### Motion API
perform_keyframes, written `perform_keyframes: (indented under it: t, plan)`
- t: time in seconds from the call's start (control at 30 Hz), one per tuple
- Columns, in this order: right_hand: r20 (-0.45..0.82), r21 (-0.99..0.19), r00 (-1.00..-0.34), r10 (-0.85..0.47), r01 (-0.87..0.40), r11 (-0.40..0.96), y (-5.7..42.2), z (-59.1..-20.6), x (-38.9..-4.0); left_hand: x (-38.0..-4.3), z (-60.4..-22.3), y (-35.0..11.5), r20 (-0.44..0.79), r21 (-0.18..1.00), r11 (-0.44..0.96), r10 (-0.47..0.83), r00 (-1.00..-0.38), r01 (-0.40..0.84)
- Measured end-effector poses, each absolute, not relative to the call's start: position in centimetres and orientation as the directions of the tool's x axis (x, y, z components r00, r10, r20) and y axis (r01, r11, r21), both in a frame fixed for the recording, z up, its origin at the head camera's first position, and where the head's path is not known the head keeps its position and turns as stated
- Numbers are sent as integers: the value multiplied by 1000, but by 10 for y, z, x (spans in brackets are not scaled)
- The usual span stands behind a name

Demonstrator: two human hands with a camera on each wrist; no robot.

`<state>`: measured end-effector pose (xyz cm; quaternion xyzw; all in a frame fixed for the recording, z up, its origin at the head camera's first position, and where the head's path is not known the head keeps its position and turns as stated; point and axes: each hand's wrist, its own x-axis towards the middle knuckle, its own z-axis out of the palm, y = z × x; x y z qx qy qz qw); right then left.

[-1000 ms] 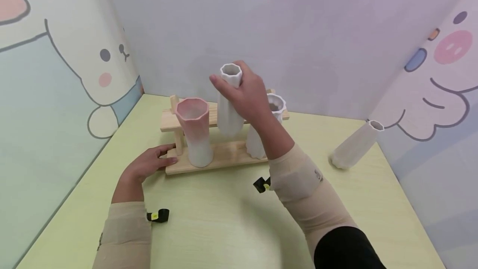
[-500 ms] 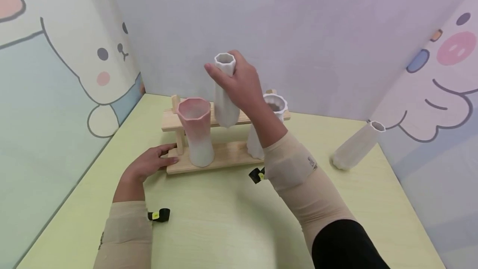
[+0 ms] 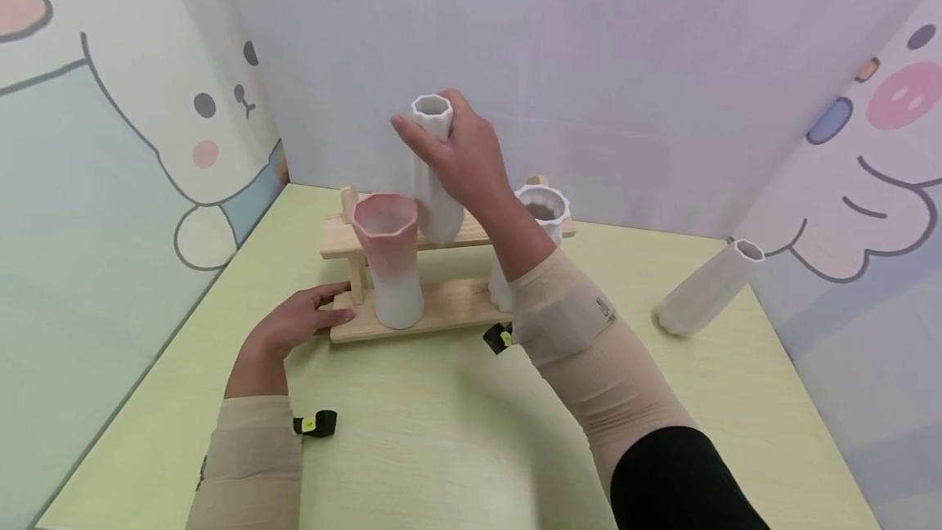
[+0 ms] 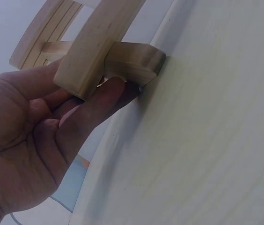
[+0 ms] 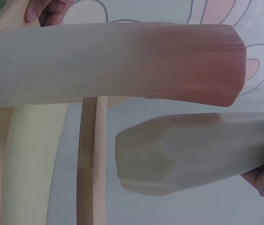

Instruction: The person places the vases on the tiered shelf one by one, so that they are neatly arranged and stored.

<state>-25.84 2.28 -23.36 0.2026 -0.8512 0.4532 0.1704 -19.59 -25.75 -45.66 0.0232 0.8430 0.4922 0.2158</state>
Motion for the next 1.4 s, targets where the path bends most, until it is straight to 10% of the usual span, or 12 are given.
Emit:
perform_keyframes:
  t: [1.4]
  plan:
    - [396, -750, -884, -248, -467, 468, -16, -236, -279, -192, -454, -256, -343, 826, 540, 252, -905, -163]
